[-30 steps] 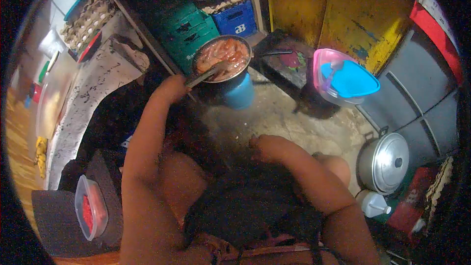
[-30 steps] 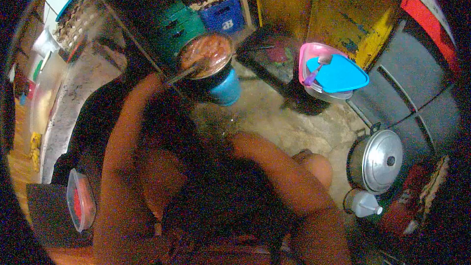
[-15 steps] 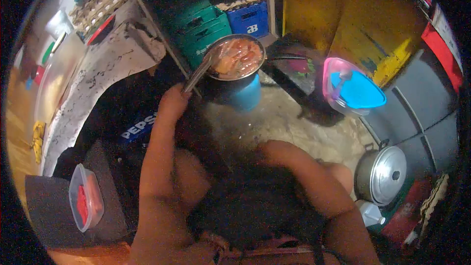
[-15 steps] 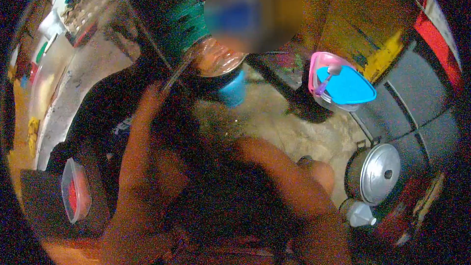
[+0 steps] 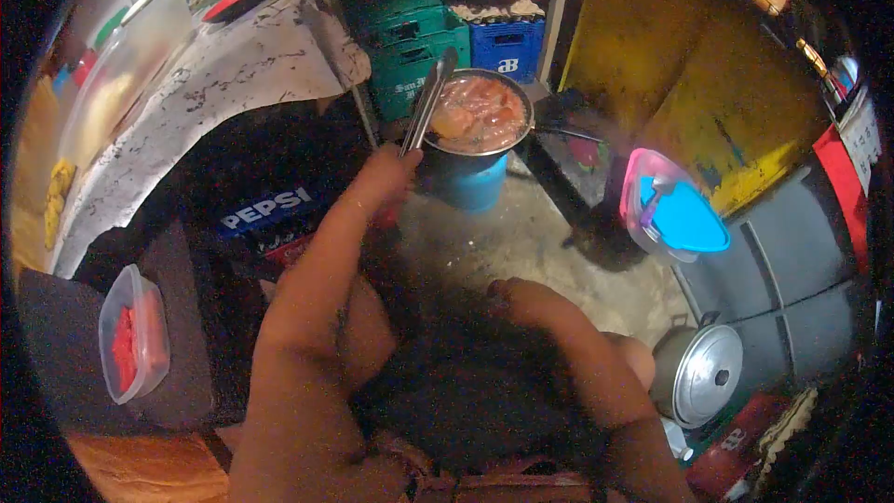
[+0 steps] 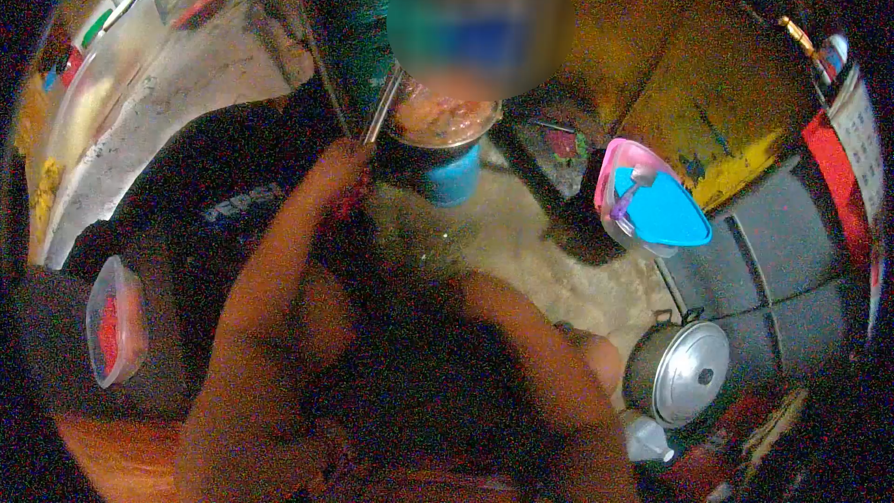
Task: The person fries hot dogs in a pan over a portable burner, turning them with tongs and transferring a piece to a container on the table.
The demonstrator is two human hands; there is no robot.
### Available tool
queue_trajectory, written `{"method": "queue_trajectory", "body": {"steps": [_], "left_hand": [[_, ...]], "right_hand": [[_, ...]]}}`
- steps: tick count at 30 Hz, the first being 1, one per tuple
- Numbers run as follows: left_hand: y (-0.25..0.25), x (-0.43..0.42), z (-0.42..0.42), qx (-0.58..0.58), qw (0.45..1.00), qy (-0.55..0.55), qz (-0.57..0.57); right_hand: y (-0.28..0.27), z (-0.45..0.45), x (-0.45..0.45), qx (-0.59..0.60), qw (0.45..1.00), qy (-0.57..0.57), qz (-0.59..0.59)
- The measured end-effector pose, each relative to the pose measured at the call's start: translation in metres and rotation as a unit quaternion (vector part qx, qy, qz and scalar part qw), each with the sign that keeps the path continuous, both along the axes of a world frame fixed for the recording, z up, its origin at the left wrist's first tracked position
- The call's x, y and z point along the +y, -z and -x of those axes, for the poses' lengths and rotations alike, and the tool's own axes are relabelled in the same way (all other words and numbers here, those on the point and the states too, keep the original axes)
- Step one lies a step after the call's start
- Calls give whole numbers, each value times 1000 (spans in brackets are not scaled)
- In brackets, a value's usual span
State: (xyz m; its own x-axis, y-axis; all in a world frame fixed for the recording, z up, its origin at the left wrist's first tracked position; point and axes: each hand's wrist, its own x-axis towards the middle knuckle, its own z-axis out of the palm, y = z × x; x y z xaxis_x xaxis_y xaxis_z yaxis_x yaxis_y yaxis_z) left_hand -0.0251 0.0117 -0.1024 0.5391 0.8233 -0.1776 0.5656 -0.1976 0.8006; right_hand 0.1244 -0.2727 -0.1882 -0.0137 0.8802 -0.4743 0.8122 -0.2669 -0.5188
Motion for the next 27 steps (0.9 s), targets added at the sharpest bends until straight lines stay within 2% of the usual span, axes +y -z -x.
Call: {"method": "queue_trajectory", "body": {"steps": [2, 5, 8, 11, 17, 20, 26, 27], "left_hand": [[-3, -3, 1, -56, 993, 4, 105], [-18, -3, 3, -13, 992, 43, 117], [-2, -2, 4, -129, 969, -24, 208], [-11, -18, 11, -129, 956, -21, 263], [28, -40, 3, -218, 916, -53, 332], [36, -40, -1, -188, 915, -34, 355], [29, -47, -11, -235, 897, -35, 374], [24, -48, -13, -204, 917, -41, 341]], "right_hand": [[12, -3, -3, 7, 1000, -9, -18], [23, -7, -3, 1, 999, -36, -38], [-31, 5, 1, 13, 998, -54, 1], [-1, -1, -10, 7, 999, -20, -50], [-16, 5, -6, -9, 1000, -1, -25], [-7, 3, -5, -16, 999, -33, -29], [-12, 4, -5, -11, 999, -24, -28], [-15, 4, -5, -13, 999, -20, -24]]}}
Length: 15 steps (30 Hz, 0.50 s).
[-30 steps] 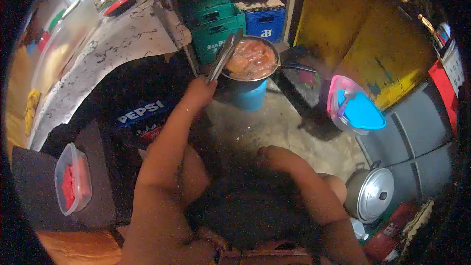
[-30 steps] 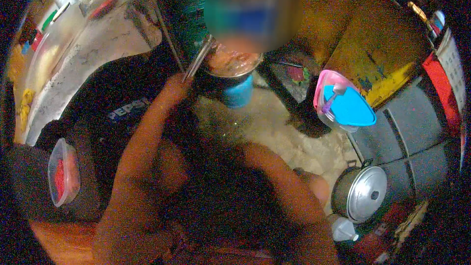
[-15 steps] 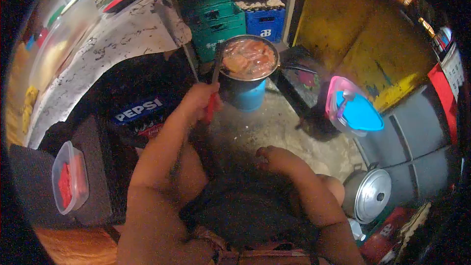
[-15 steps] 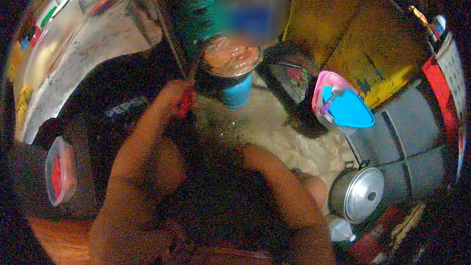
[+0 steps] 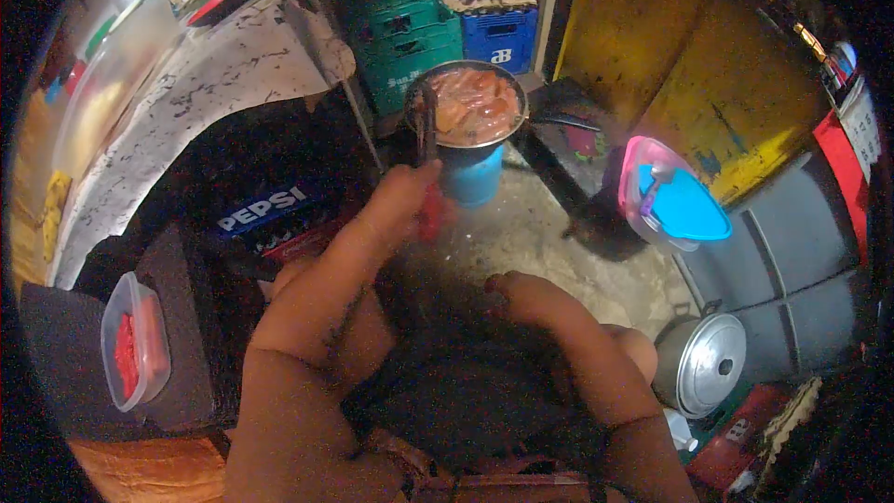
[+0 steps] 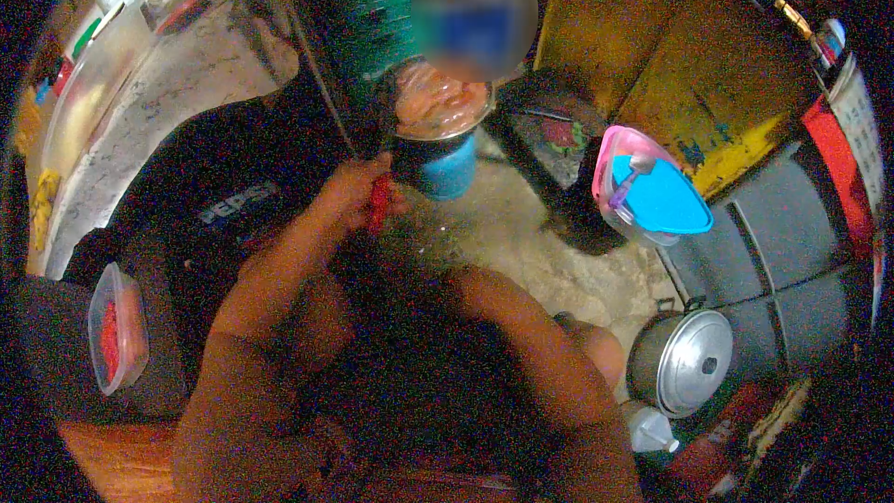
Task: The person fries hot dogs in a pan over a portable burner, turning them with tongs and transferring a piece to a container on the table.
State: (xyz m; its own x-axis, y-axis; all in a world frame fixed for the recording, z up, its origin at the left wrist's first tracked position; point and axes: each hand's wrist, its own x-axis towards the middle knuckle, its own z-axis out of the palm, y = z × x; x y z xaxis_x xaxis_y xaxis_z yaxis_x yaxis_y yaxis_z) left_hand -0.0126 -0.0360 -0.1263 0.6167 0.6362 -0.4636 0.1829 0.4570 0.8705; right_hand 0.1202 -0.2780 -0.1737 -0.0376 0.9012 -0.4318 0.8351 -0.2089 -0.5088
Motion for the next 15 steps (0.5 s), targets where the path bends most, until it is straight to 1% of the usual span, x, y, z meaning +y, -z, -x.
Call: {"method": "queue_trajectory", "body": {"steps": [2, 3, 4, 5, 8, 11, 15], "left_hand": [[-10, 0, -4, 73, 995, -2, -69], [-10, 4, -6, 146, 968, 10, -202], [-8, 9, -7, 216, 918, 21, -331], [-8, 15, -9, 280, 846, 32, -452], [-16, 35, -16, 363, 787, 82, -492], [14, 71, -21, 393, 756, 86, -517], [12, 80, -26, 419, 737, 127, -515]], "right_hand": [[-3, 0, -1, -2, 1000, 8, 7], [-2, -1, -1, -1, 1000, 7, 6], [2, -2, -2, 1, 1000, 7, 5], [5, -3, -3, 3, 1000, 7, 4], [11, -5, -5, 10, 1000, 13, 0], [31, -10, -7, 16, 999, -3, -42], [24, -10, -10, 18, 999, 6, -30]]}}
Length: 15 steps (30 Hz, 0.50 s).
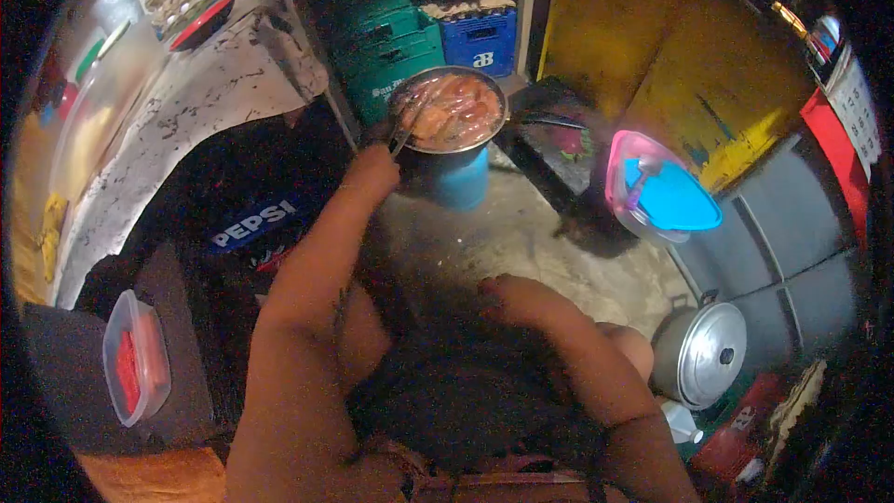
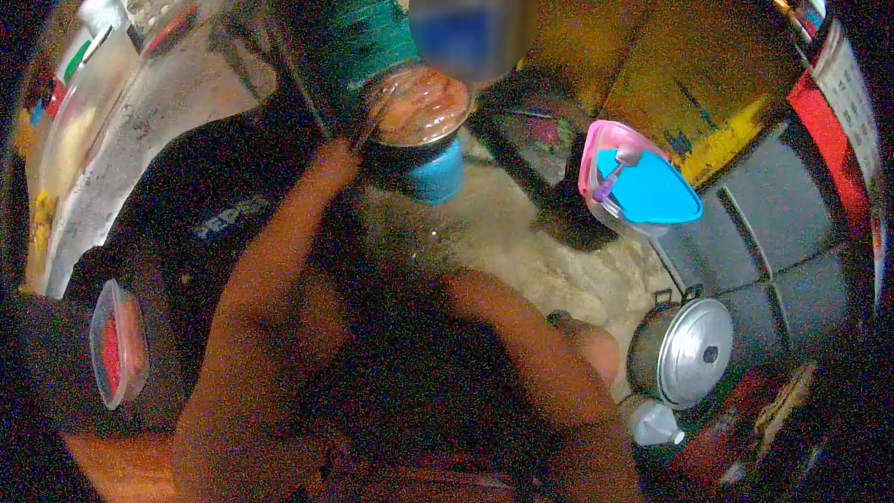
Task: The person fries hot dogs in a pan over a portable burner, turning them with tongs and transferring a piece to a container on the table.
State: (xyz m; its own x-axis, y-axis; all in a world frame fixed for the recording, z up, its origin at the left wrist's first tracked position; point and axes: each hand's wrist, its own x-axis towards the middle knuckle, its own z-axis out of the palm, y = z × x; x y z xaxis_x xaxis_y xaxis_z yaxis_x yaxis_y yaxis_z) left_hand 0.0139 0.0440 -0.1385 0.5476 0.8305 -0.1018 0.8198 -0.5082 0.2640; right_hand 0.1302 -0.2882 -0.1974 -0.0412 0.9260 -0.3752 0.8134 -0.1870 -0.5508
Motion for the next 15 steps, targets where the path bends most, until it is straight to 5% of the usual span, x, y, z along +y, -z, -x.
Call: {"method": "queue_trajectory", "body": {"steps": [15], "left_hand": [[-28, 5, -17, 45, 978, 61, -194]], "right_hand": [[1, -4, -7, 8, 1000, 2, -22]]}}
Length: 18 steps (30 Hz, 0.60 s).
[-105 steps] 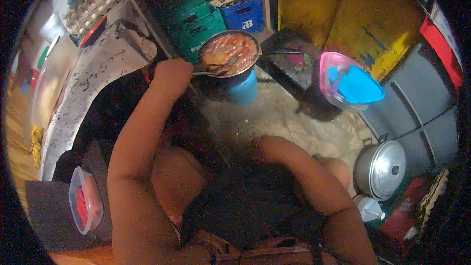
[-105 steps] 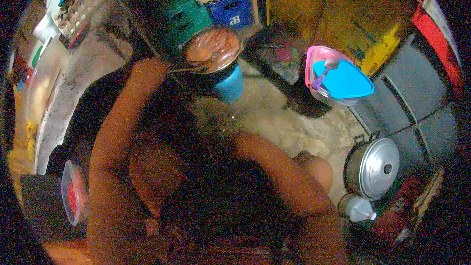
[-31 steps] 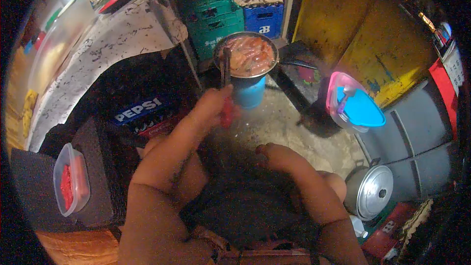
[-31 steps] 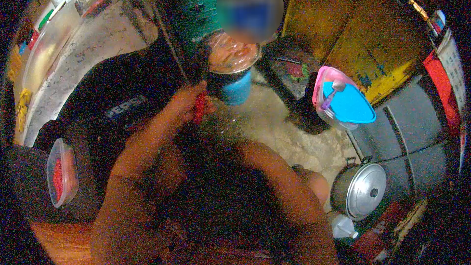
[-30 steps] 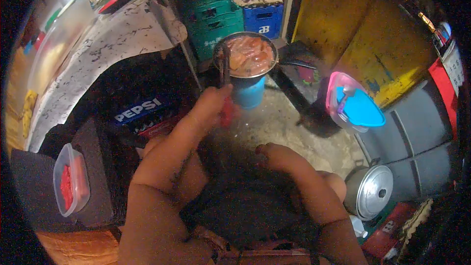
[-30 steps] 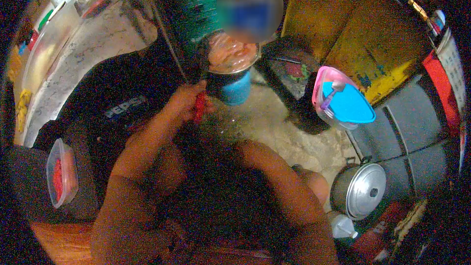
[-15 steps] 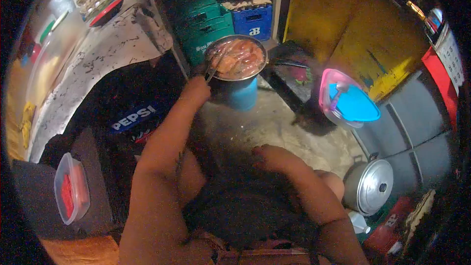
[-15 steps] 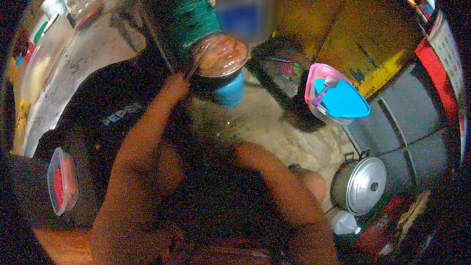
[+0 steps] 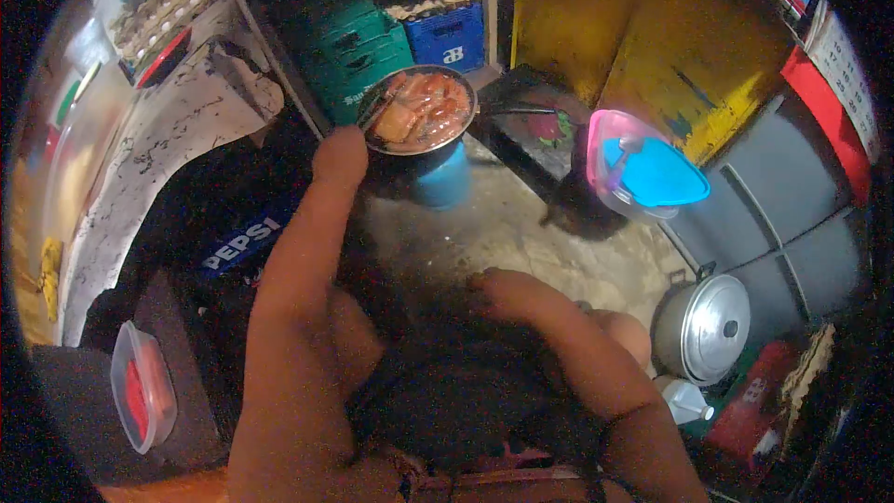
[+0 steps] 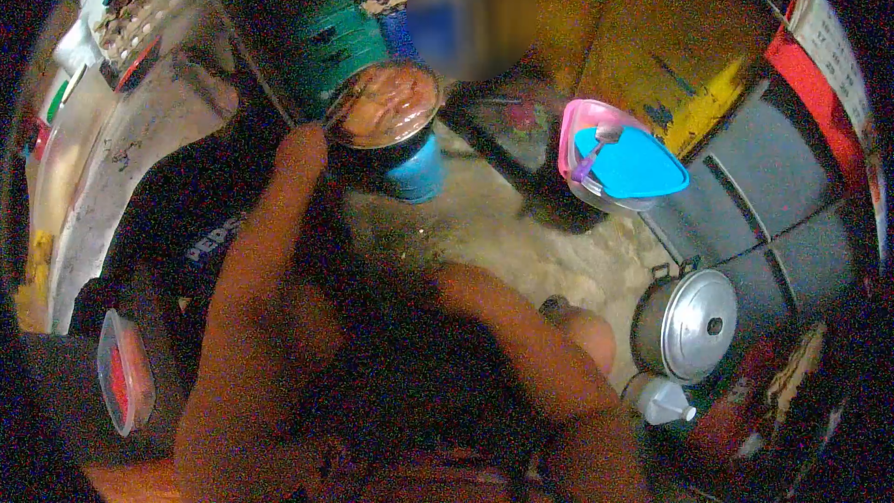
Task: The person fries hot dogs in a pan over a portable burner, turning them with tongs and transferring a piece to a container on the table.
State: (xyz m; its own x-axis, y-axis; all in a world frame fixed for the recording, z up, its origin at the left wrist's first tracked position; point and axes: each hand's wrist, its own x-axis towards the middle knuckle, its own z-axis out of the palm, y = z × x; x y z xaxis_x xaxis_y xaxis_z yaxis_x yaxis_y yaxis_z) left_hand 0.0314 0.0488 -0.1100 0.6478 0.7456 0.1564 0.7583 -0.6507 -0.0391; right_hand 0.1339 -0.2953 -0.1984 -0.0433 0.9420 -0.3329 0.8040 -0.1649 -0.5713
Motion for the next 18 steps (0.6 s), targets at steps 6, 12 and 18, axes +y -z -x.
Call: {"method": "queue_trajectory", "body": {"steps": [6, 12, 18], "left_hand": [[-6, 13, -5, 34, 998, 9, -46], [-19, 21, 32, -31, 988, -17, 151], [-43, -12, 77, -216, 784, -124, 569]], "right_hand": [[-32, 6, 0, -29, 1000, 1, -5], [-43, 12, 12, -25, 998, 0, 59], [-48, 13, 7, -28, 999, -12, 29]]}}
